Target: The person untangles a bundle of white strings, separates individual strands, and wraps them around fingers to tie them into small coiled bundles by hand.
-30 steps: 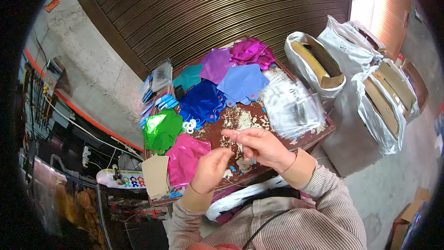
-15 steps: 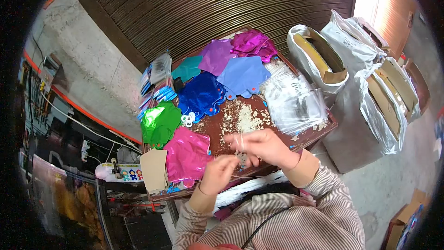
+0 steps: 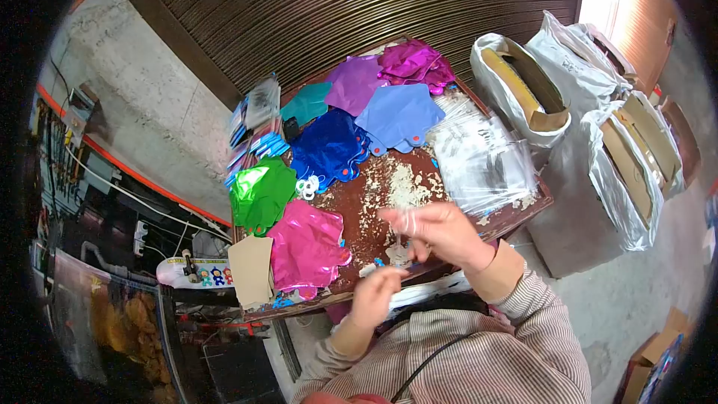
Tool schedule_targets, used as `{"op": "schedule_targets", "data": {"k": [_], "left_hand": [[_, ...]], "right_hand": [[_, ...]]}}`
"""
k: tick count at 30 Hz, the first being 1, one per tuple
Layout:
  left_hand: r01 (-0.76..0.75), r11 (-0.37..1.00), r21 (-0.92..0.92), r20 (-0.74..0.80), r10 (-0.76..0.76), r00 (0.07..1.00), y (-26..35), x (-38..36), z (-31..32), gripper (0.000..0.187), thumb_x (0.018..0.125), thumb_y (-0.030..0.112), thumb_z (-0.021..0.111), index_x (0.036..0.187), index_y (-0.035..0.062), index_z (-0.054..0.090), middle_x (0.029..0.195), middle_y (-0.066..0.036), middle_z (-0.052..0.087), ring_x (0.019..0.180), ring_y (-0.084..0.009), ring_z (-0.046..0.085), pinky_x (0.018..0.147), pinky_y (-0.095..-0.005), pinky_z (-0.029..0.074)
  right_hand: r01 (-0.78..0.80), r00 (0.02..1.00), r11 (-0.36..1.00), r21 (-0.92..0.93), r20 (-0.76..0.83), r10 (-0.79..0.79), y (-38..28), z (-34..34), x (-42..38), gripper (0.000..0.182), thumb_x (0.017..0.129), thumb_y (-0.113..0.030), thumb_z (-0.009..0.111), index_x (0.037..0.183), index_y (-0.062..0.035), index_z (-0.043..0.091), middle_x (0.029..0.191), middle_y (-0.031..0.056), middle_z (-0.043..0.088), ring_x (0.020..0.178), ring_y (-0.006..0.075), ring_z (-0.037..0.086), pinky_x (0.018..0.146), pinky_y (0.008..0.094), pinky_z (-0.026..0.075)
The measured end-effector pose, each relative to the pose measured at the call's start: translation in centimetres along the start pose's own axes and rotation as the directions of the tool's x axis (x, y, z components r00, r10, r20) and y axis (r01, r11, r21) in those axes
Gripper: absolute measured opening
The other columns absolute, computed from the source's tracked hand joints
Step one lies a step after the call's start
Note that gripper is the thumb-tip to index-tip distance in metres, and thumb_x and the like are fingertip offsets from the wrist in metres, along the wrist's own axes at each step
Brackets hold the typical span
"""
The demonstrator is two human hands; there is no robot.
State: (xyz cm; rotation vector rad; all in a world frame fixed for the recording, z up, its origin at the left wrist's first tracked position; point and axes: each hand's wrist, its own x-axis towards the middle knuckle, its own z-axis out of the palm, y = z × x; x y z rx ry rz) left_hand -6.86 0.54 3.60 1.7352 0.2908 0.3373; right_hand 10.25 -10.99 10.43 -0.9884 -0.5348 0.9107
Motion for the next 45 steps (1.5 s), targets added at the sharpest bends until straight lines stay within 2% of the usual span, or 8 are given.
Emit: {"op": "schedule_targets", "data": {"k": [5, 8, 23, 29, 33, 39, 42, 45], "left_hand": [[-0.269, 0.900, 0.342, 0.090, 0.254, 0.963, 4.4, -1.8, -1.1, 0.012, 0.088, 0.006, 0.060, 0.098, 0.0042, 0.066, 0.087, -0.008, 0.066, 0.069, -0.0220, 0.059, 0.061, -0.0304, 0.047], [-0.191, 0.865, 0.465, 0.043, 0.194, 0.980, 6.8, -0.1, -4.6, 0.012, 0.085, 0.004, 0.060, 0.096, 0.0045, 0.066, 0.084, -0.008, 0.065, 0.069, -0.0234, 0.059, 0.062, -0.0315, 0.047], [-0.171, 0.981, 0.088, 0.176, 0.154, 0.972, 2.6, -0.3, -0.5, 0.009, 0.087, 0.003, 0.061, 0.093, 0.0016, 0.067, 0.083, -0.007, 0.066, 0.069, -0.0180, 0.057, 0.065, -0.0272, 0.047], [-0.240, 0.933, 0.269, 0.091, 0.224, 0.970, 4.1, 0.9, -2.5, 0.009, 0.089, 0.003, 0.060, 0.094, 0.0009, 0.067, 0.083, -0.007, 0.066, 0.069, -0.0168, 0.057, 0.065, -0.0273, 0.046], [-0.253, 0.963, 0.088, 0.164, 0.237, 0.958, 3.5, 1.8, -2.2, 0.010, 0.088, 0.004, 0.059, 0.094, 0.0005, 0.066, 0.084, -0.007, 0.066, 0.068, -0.0181, 0.058, 0.062, -0.0266, 0.045], [-0.197, 0.965, 0.173, 0.080, 0.185, 0.979, 6.5, 3.1, -3.3, 0.009, 0.088, 0.003, 0.060, 0.093, 0.0000, 0.066, 0.080, -0.006, 0.064, 0.068, -0.0167, 0.056, 0.063, -0.0263, 0.045], [-0.239, 0.961, 0.139, 0.166, 0.216, 0.962, 6.0, 4.7, -4.9, 0.009, 0.088, 0.003, 0.059, 0.091, 0.0010, 0.067, 0.079, -0.005, 0.064, 0.066, -0.0152, 0.055, 0.061, -0.0248, 0.044], [-0.139, 0.986, 0.089, 0.183, 0.121, 0.976, 6.3, 5.1, -4.7, 0.010, 0.089, 0.004, 0.058, 0.091, 0.0016, 0.067, 0.079, -0.005, 0.064, 0.066, -0.0140, 0.055, 0.061, -0.0239, 0.044]], "right_hand": [[0.433, 0.842, -0.265, -0.862, 0.492, -0.222, 0.8, -2.8, 0.4, 0.013, 0.083, -0.003, 0.063, 0.092, 0.0001, 0.071, 0.091, 0.0068, 0.072, 0.048, 0.0117, 0.057, 0.045, 0.0254, 0.048], [0.005, 0.701, 0.743, -0.669, 0.532, 0.475, -1.8, -0.9, -1.4, 0.013, 0.083, -0.005, 0.064, 0.093, 0.0000, 0.072, 0.077, 0.0039, 0.069, 0.049, 0.0110, 0.056, 0.044, 0.0235, 0.045], [-0.065, 0.978, 0.993, -0.099, 0.191, 0.083, -2.3, -0.2, -2.2, 0.012, 0.087, -0.009, 0.065, 0.082, 0.0002, 0.071, 0.070, 0.0076, 0.068, 0.046, 0.0100, 0.053, 0.047, 0.0228, 0.048], [0.653, 0.755, -0.141, -0.744, 0.625, 0.198, -0.4, -2.1, -1.2, 0.023, 0.090, -0.015, 0.065, 0.106, -0.0003, 0.070, 0.069, 0.0045, 0.068, 0.047, 0.0100, 0.054, 0.046, 0.0223, 0.047], [-0.021, 0.912, 0.999, -0.042, 0.408, 0.037, -1.5, -2.4, -0.9, 0.022, 0.087, -0.012, 0.066, 0.105, -0.0003, 0.071, 0.077, 0.0055, 0.069, 0.049, 0.0113, 0.057, 0.047, 0.0244, 0.048], [0.334, 0.906, -0.303, -0.893, 0.393, -0.160, -2.6, -1.8, 1.4, 0.018, 0.082, -0.009, 0.068, 0.098, -0.0003, 0.073, 0.082, 0.0061, 0.071, 0.051, 0.0128, 0.059, 0.046, 0.0250, 0.047], [0.129, 0.812, 0.847, -0.515, 0.546, 0.208, -4.3, -0.8, 0.2, 0.015, 0.085, -0.004, 0.062, 0.095, 0.0030, 0.071, 0.087, 0.0094, 0.071, 0.055, 0.0130, 0.059, 0.049, 0.0251, 0.049], [0.096, 0.819, 0.878, -0.469, 0.538, 0.198, -3.6, -0.6, 1.1, 0.016, 0.086, -0.002, 0.061, 0.097, 0.0040, 0.070, 0.093, 0.0119, 0.070, 0.058, 0.0131, 0.060, 0.049, 0.0250, 0.050]]}}
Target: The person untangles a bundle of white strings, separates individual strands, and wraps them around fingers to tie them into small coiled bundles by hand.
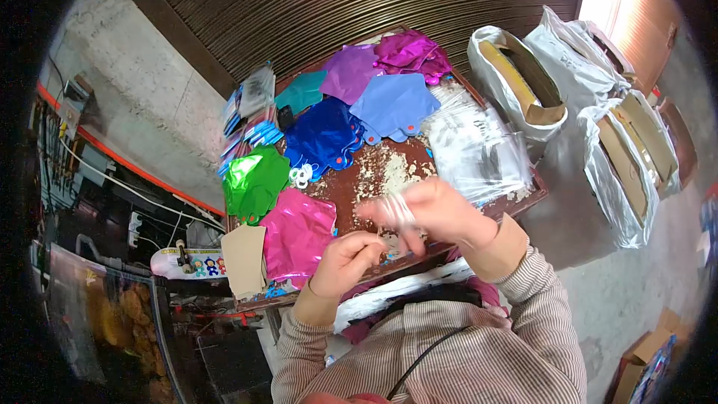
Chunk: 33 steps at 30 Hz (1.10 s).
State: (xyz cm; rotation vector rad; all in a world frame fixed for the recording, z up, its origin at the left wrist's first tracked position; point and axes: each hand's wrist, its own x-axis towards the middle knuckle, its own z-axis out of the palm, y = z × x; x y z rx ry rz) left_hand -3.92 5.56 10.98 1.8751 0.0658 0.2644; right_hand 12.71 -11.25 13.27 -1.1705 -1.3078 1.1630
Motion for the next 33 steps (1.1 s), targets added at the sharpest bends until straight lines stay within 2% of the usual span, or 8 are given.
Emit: {"op": "schedule_targets", "data": {"k": [4, 8, 11, 13, 20, 22, 28, 33], "left_hand": [[0.285, 0.942, -0.176, 0.008, -0.288, 0.957, 0.6, 0.9, 0.0, 0.012, 0.092, 0.005, 0.056, 0.092, 0.0023, 0.067, 0.080, -0.005, 0.064, 0.067, -0.0121, 0.054, 0.061, -0.0229, 0.045], [0.452, 0.846, -0.284, 0.305, -0.367, 0.879, -1.3, 1.9, -2.8, 0.016, 0.097, 0.009, 0.051, 0.098, 0.0015, 0.064, 0.083, -0.007, 0.064, 0.071, -0.0108, 0.054, 0.065, -0.0225, 0.046], [0.387, 0.831, -0.400, 0.309, -0.275, 0.910, -2.5, 1.9, -2.0, 0.017, 0.098, 0.011, 0.049, 0.101, 0.0001, 0.062, 0.083, -0.008, 0.063, 0.073, -0.0115, 0.055, 0.067, -0.0233, 0.046], [0.320, 0.802, -0.504, 0.308, -0.178, 0.934, -3.0, 2.0, -1.6, 0.020, 0.100, 0.013, 0.047, 0.104, -0.0012, 0.060, 0.084, -0.008, 0.063, 0.074, -0.0121, 0.055, 0.069, -0.0240, 0.047], [0.311, 0.815, -0.488, 0.255, -0.207, 0.944, -5.4, -0.7, -1.6, 0.023, 0.101, 0.014, 0.042, 0.106, -0.0004, 0.059, 0.085, -0.008, 0.063, 0.077, -0.0127, 0.057, 0.071, -0.0231, 0.046], [0.352, 0.855, -0.381, 0.267, -0.263, 0.927, -7.0, -2.8, -2.2, 0.021, 0.100, 0.012, 0.044, 0.106, -0.0009, 0.060, 0.084, -0.008, 0.062, 0.075, -0.0121, 0.056, 0.069, -0.0226, 0.046], [0.669, 0.743, 0.007, 0.313, -0.637, 0.704, -8.9, -10.3, -6.9, 0.015, 0.094, 0.014, 0.056, 0.095, 0.0034, 0.067, 0.083, -0.003, 0.062, 0.071, -0.0087, 0.053, 0.066, -0.0210, 0.044], [0.605, 0.779, -0.166, -0.160, -0.627, 0.763, -8.5, -19.2, -13.9, 0.015, 0.093, 0.014, 0.058, 0.097, 0.0033, 0.067, 0.077, -0.002, 0.062, 0.068, -0.0092, 0.054, 0.063, -0.0204, 0.044]], "right_hand": [[-0.233, 0.911, 0.386, -0.893, -0.340, -0.235, 1.3, -0.5, 1.8, 0.022, 0.086, -0.002, 0.062, 0.105, 0.0038, 0.069, 0.105, 0.0163, 0.069, 0.061, 0.0135, 0.063, 0.047, 0.0245, 0.052], [0.102, 0.994, 0.992, -0.073, -0.035, -0.104, 0.2, -0.2, 0.9, 0.018, 0.088, -0.008, 0.061, 0.098, 0.0034, 0.071, 0.105, 0.0174, 0.069, 0.049, 0.0114, 0.055, 0.046, 0.0231, 0.053], [0.089, 0.980, 0.874, 0.478, 0.116, -0.163, 0.1, -0.1, 0.6, 0.019, 0.089, -0.011, 0.060, 0.095, 0.0032, 0.071, 0.105, 0.0179, 0.069, 0.042, 0.0103, 0.052, 0.046, 0.0224, 0.054], [0.275, 0.944, 0.659, 0.700, -0.328, -0.045, 0.8, -0.6, 1.7, 0.019, 0.091, -0.012, 0.059, 0.104, -0.0006, 0.067, 0.121, 0.0216, 0.062, 0.042, 0.0050, 0.042, 0.041, 0.0217, 0.048], [0.628, 0.726, 0.484, 0.609, -0.683, -0.082, 1.5, -6.3, 0.4, 0.023, 0.092, -0.010, 0.055, 0.112, -0.0019, 0.063, 0.124, 0.0156, 0.061, 0.043, -0.0006, 0.043, 0.041, 0.0120, 0.039], [0.658, 0.403, 0.714, 0.240, -0.913, -0.064, -1.4, -8.9, -1.3, 0.023, 0.093, -0.007, 0.053, 0.113, -0.0022, 0.061, 0.124, 0.0140, 0.061, 0.044, -0.0033, 0.039, 0.043, 0.0101, 0.035], [0.886, 0.029, 0.463, -0.024, -0.994, -0.109, -0.3, -26.7, -13.8, 0.045, 0.085, 0.008, 0.051, 0.129, -0.0001, 0.048, 0.124, 0.0075, 0.060, 0.075, 0.0071, 0.059, 0.061, 0.0141, 0.048], [0.807, 0.205, 0.587, 0.062, -0.962, -0.180, 1.7, -31.0, -22.0, 0.041, 0.091, 0.004, 0.051, 0.132, -0.0004, 0.045, 0.134, 0.0079, 0.054, 0.071, 0.0046, 0.056, 0.068, 0.0145, 0.050]]}}
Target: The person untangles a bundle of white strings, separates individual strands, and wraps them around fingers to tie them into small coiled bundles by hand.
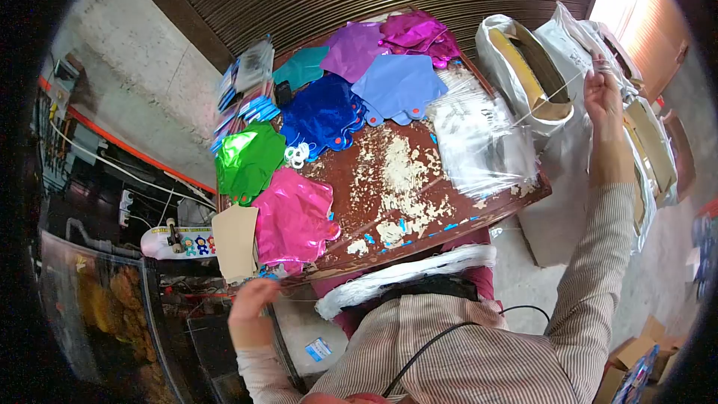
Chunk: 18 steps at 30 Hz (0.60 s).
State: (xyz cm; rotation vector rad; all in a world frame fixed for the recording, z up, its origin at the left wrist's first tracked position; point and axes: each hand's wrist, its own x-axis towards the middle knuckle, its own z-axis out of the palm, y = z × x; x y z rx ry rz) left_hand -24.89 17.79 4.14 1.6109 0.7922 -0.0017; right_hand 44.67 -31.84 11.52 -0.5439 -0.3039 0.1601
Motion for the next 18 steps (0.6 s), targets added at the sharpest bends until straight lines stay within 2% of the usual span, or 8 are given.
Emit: {"op": "schedule_targets", "data": {"k": [3, 6, 11, 14, 15, 16, 17, 18], "left_hand": [[-0.208, 0.908, -0.364, -0.368, 0.065, 0.928, 0.0, -3.6, -5.1, 0.010, 0.090, 0.007, 0.058, 0.098, 0.0039, 0.063, 0.063, -0.001, 0.052, 0.053, -0.0062, 0.043, 0.046, -0.0190, 0.031], [-0.192, 0.948, -0.255, -0.460, 0.056, 0.886, -2.1, -5.6, -9.9, 0.013, 0.090, 0.006, 0.057, 0.100, 0.0024, 0.063, 0.063, 0.000, 0.055, 0.053, -0.0073, 0.044, 0.049, -0.0197, 0.034], [0.156, 0.929, 0.334, -0.635, 0.100, 0.766, -2.9, -8.4, -12.9, 0.015, 0.089, 0.011, 0.059, 0.099, 0.0018, 0.066, 0.066, -0.001, 0.059, 0.061, -0.0124, 0.055, 0.059, -0.0210, 0.044], [0.343, 0.797, 0.497, -0.450, -0.102, 0.887, -2.8, -8.7, -12.0, 0.022, 0.085, 0.007, 0.061, 0.106, 0.0016, 0.065, 0.080, -0.005, 0.065, 0.072, -0.0164, 0.060, 0.069, -0.0230, 0.048], [0.386, 0.737, 0.555, -0.389, -0.180, 0.903, -0.3, -8.5, -10.0, 0.026, 0.083, 0.005, 0.062, 0.109, 0.0015, 0.064, 0.084, -0.006, 0.068, 0.076, -0.0177, 0.062, 0.072, -0.0236, 0.049], [0.417, 0.422, 0.805, -0.471, 0.027, 0.882, 1.9, -8.4, -7.3, 0.033, 0.080, 0.001, 0.062, 0.113, 0.0007, 0.062, 0.097, -0.009, 0.067, 0.087, -0.0199, 0.062, 0.079, -0.0261, 0.048], [0.458, 0.030, 0.888, -0.450, 0.250, 0.857, 3.8, -7.6, -4.3, 0.041, 0.076, -0.003, 0.062, 0.117, -0.0002, 0.060, 0.109, -0.012, 0.066, 0.098, -0.0222, 0.063, 0.086, -0.0286, 0.048], [0.453, 0.031, 0.891, -0.446, 0.251, 0.859, 6.0, -5.9, -2.0, 0.041, 0.076, -0.003, 0.062, 0.117, -0.0002, 0.060, 0.109, -0.012, 0.066, 0.098, -0.0222, 0.063, 0.086, -0.0286, 0.048]], "right_hand": [[0.018, 1.000, 0.998, -0.066, -0.007, -0.018, 0.0, 0.2, -1.6, 0.041, 0.093, 0.003, 0.051, 0.133, 0.0000, 0.044, 0.135, 0.0085, 0.053, 0.069, 0.0037, 0.055, 0.066, 0.0143, 0.049], [0.044, 0.999, 0.992, -0.119, -0.013, -0.046, 0.2, 0.8, -2.5, 0.040, 0.094, 0.001, 0.050, 0.134, 0.0004, 0.043, 0.137, 0.0091, 0.052, 0.067, 0.0028, 0.054, 0.065, 0.0142, 0.048], [0.181, 0.911, 0.974, -0.137, -0.350, -0.219, 0.0, 2.5, -2.8, 0.036, 0.095, -0.003, 0.053, 0.131, -0.0005, 0.048, 0.124, 0.0057, 0.059, 0.057, 0.0003, 0.048, 0.051, 0.0116, 0.041], [-0.094, 0.981, 0.919, -0.382, -0.195, 0.020, 0.9, 4.4, -4.7, 0.033, 0.094, -0.011, 0.057, 0.126, -0.0016, 0.054, 0.103, 0.0008, 0.063, 0.051, -0.0015, 0.041, 0.043, 0.0123, 0.032], [-0.172, 0.981, 0.868, -0.466, -0.157, 0.110, 1.8, 7.1, -6.2, 0.033, 0.094, -0.013, 0.058, 0.124, -0.0019, 0.056, 0.097, -0.0008, 0.064, 0.049, -0.0021, 0.039, 0.040, 0.0126, 0.030], [-0.267, 0.964, 0.770, -0.579, -0.173, 0.204, 3.2, 9.6, -7.9, 0.034, 0.091, -0.022, 0.063, 0.120, -0.0038, 0.061, 0.073, -0.0070, 0.057, 0.044, -0.0027, 0.032, 0.036, 0.0139, 0.022], [-0.208, 0.978, 0.673, -0.710, -0.134, 0.161, 5.2, 12.1, -10.2, 0.033, 0.088, -0.023, 0.065, 0.114, -0.0027, 0.065, 0.080, -0.0014, 0.065, 0.042, 0.0000, 0.032, 0.037, 0.0152, 0.025], [-0.203, 0.954, 0.650, -0.732, 0.000, 0.299, 7.0, 13.9, -12.0, 0.030, 0.086, -0.022, 0.065, 0.109, -0.0024, 0.067, 0.090, 0.0031, 0.068, 0.042, 0.0011, 0.035, 0.038, 0.0151, 0.028]]}}
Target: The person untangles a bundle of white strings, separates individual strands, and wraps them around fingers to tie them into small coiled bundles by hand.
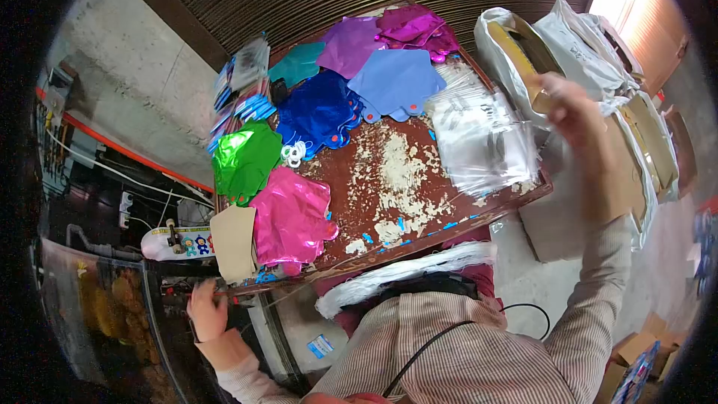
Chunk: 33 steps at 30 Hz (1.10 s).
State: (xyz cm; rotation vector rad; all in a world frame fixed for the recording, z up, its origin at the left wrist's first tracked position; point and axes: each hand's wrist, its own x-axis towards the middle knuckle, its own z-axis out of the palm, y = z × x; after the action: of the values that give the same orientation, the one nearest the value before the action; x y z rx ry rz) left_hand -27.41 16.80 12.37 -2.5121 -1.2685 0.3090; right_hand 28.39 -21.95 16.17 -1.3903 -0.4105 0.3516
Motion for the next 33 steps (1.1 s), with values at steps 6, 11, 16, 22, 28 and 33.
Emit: {"op": "schedule_targets", "data": {"k": [6, 11, 16, 22, 28, 33], "left_hand": [[-0.469, -0.228, -0.853, -0.522, 0.377, 0.765, 20.3, 4.5, -6.1, 0.087, 0.068, 0.005, 0.078, 0.142, -0.0016, 0.034, 0.143, -0.018, 0.041, 0.131, -0.0286, 0.041, 0.109, -0.0384, 0.032], [-0.055, -0.614, -0.788, -0.437, 0.492, 0.753, 30.6, 3.4, -3.9, 0.069, 0.074, 0.005, 0.074, 0.134, 0.0014, 0.040, 0.125, -0.013, 0.052, 0.111, -0.0250, 0.054, 0.096, -0.0332, 0.043], [-0.212, -0.211, -0.954, -0.296, 0.754, 0.587, 27.8, 1.8, -7.7, 0.022, 0.087, 0.005, 0.060, 0.108, 0.0016, 0.060, 0.085, -0.006, 0.065, 0.074, -0.0165, 0.060, 0.067, -0.0258, 0.048], [-0.445, -0.166, -0.880, -0.473, 0.386, 0.792, 25.6, 6.1, -8.5, 0.013, 0.089, 0.009, 0.058, 0.099, 0.0040, 0.063, 0.088, -0.008, 0.067, 0.073, -0.0231, 0.062, 0.065, -0.0314, 0.048], [-0.696, -0.047, -0.716, -0.533, 0.681, 0.502, 27.4, 3.0, -6.5, 0.014, 0.090, 0.009, 0.057, 0.097, 0.0009, 0.065, 0.090, -0.009, 0.067, 0.077, -0.0239, 0.062, 0.068, -0.0313, 0.049], [-0.517, 0.063, -0.854, -0.422, 0.498, 0.758, 25.0, 4.2, -9.1, 0.015, 0.089, 0.011, 0.055, 0.099, 0.0021, 0.061, 0.092, -0.011, 0.064, 0.079, -0.0298, 0.061, 0.069, -0.0372, 0.048]], "right_hand": [[-0.548, 0.641, 0.837, 0.000, 0.643, 0.420, 3.2, 15.8, -6.9, 0.025, 0.086, -0.013, 0.069, 0.106, 0.0022, 0.069, 0.118, 0.0142, 0.065, 0.053, 0.0094, 0.061, 0.044, 0.0177, 0.049], [-0.470, 0.688, 0.880, 0.064, 0.651, 0.320, 6.1, 18.7, -7.6, 0.018, 0.087, -0.012, 0.067, 0.099, -0.0002, 0.072, 0.111, 0.0094, 0.069, 0.059, 0.0078, 0.061, 0.047, 0.0184, 0.048], [0.386, 0.808, 0.834, -0.394, 0.581, -0.100, 11.1, 15.9, -6.0, 0.012, 0.087, -0.007, 0.065, 0.093, -0.0029, 0.074, 0.105, 0.0089, 0.071, 0.060, 0.0075, 0.061, 0.050, 0.0195, 0.048], [-0.078, 0.379, 0.913, -0.401, 0.835, 0.399, 5.4, 16.1, -10.1, 0.010, 0.082, -0.004, 0.061, 0.084, 0.0015, 0.069, 0.071, 0.0062, 0.067, 0.053, 0.0145, 0.055, 0.047, 0.0285, 0.040], [0.185, 0.922, 0.949, -0.256, 0.380, -0.077, 7.3, 15.7, -9.1, 0.012, 0.084, -0.006, 0.062, 0.086, 0.0036, 0.068, 0.081, 0.0044, 0.071, 0.051, 0.0134, 0.054, 0.046, 0.0264, 0.042], [0.028, 0.417, 0.972, -0.233, 0.887, 0.200, 9.0, 15.0, -10.9, 0.013, 0.084, -0.006, 0.066, 0.093, -0.0002, 0.072, 0.103, 0.0088, 0.071, 0.048, 0.0098, 0.051, 0.042, 0.0206, 0.041]]}}
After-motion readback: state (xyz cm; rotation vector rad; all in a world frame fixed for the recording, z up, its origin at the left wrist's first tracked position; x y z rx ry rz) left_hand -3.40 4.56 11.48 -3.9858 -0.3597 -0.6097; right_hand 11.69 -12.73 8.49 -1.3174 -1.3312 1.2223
